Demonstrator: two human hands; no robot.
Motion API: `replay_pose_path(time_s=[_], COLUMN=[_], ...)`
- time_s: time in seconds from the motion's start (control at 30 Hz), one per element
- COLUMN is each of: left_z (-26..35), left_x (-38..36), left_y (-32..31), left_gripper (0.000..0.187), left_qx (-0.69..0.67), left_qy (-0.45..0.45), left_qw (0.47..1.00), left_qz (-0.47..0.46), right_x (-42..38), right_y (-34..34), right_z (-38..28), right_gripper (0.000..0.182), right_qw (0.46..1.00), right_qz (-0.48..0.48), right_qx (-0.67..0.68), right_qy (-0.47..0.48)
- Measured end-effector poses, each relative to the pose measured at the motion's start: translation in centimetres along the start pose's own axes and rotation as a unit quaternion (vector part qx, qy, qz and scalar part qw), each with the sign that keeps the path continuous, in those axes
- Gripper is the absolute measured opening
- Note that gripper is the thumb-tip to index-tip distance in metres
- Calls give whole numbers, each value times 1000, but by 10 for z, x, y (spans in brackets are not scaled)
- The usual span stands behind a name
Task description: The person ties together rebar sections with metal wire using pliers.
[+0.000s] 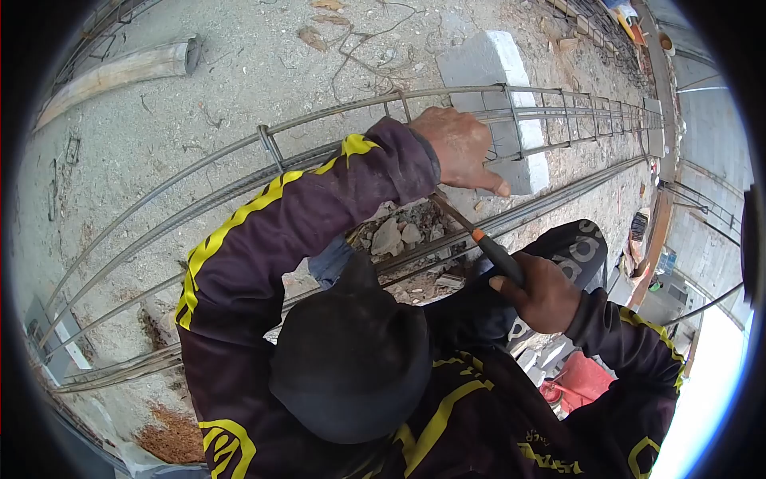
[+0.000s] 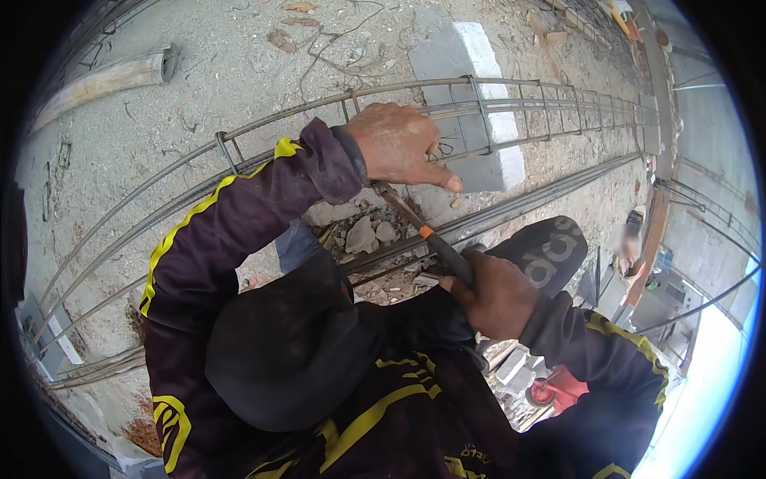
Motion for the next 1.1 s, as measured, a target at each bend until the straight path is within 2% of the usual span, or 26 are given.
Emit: replay_pose_path(time_s=[0.1, 0.2, 0.3, 0.4, 0.47, 0.5, 0.57, 0.67, 0.73, 0.77, 0.83, 0.87, 0.9, 0.93, 0.97, 1.0, 1.03, 1.1], left_z=[13, 18, 40, 41, 56, 65, 84, 93, 90, 86, 82, 81, 80, 78, 76, 74, 71, 75], left_x=[28, 32, 16, -5, -28, -38, -56, -58, -44, -41, -34, -32, -29, -27, -24, -20, -18, -10], left_y=[-32, -42, -55, -53, -49, -53, -55, -70, -79, -77, -73, -72, -69, -68, -64, -59, -55, -65], left_gripper=[31, 31, 36, 54, 69, 76, 84, 64, 43, 36, 24, 24, 24, 24, 24, 23, 23, 21], left_qx=[49, -59, -220, -361, -214, -139, -37, 62, 105, 88, 52, 30, 11, -10, -37, -63, -88, -86], left_qy=[-45, -110, -255, -253, -264, -267, -356, -356, -305, -296, -284, -281, -278, -275, -267, -261, -255, -232], left_qw=[995, 991, 941, 893, 939, 953, 923, 887, 888, 898, 915, 919, 922, 925, 926, 926, 925, 948], left_qz=[77, 57, -18, -91, -44, -22, 142, 288, 327, 312, 281, 276, 269, 262, 264, 266, 269, 200], right_x=[-2, -3, 1, 1, -2, -4, -5, -3, -1, 1, 1, 0, 3, 4, -11, -31, -36, -19], right_y=[2, 3, -1, -12, -21, -28, -37, -53, -47, -42, -24, -11, 4, 25, 35, 40, 40, 31], right_z=[-4, -9, -9, 2, 11, 10, 8, 12, 19, 18, 23, 20, 15, 2, -18, -43, -52, -27], right_gripper=[37, 38, 38, 32, 26, 25, 24, 30, 31, 31, 33, 34, 38, 40, 42, 44, 45, 41], right_qw=[1000, 999, 991, 966, 933, 905, 837, 748, 776, 790, 877, 912, 961, 993, 973, 904, 868, 887], right_qz=[-7, -21, -84, -142, -176, -200, -240, -321, -320, -317, -259, -228, -211, -71, 72, 212, 269, 225], right_qx=[8, 34, 101, 202, 284, 353, 480, 575, 536, 518, 383, 308, 99, -61, -218, -364, -412, -403], right_qy=[-17, -15, -40, -76, -133, -127, -110, -83, -87, -87, -129, -147, -147, -75, 1, 76, 74, 16])
Point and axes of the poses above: each hand's wrist, its own x-axis towards the middle knuckle, its own y-axis out of the back of the hand, z = x × y, the point moved 9 cm from there along x, towards the middle knuckle, and after that the axes turned 9 degrees about -z, right-handed, at the moved point
